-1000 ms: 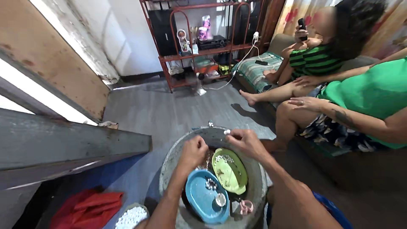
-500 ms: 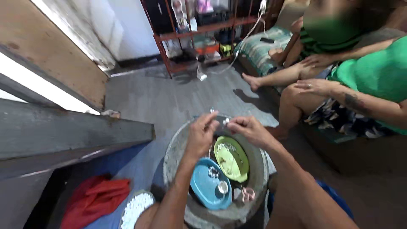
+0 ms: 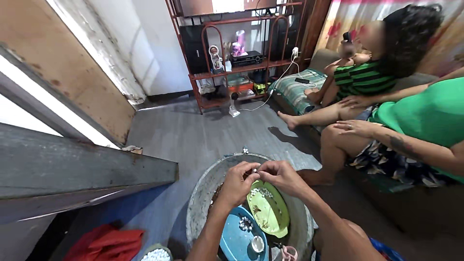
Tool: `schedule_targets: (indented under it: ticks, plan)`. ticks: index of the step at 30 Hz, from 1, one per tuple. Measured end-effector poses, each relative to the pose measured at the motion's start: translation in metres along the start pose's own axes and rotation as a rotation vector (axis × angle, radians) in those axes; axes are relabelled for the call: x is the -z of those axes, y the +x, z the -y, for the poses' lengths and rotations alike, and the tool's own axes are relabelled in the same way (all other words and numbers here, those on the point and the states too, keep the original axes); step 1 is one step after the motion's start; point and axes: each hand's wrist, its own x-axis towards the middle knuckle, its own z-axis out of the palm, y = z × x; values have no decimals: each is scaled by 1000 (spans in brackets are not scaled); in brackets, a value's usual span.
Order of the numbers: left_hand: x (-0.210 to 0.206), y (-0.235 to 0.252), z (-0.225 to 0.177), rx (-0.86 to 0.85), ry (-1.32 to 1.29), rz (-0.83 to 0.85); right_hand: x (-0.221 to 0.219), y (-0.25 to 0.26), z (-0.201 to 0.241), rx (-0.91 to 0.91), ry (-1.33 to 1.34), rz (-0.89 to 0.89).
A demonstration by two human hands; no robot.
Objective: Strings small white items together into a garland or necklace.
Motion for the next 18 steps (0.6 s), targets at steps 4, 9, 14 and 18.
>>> schedule_targets:
  ticks: [4,9,14,18]
  plan:
    - [1,1,4,10,-53,-26,-1,0,1,16,-31,-11]
    - [3,1,3,9,-39,15,-5,-1,0,75,-113,-93]
    - [3,0,-1,-3,30,0,-8,-1,0,143,-180,-138]
    - [3,-1,-4,8,39,-6,-9,-1,1,150,-170,-132]
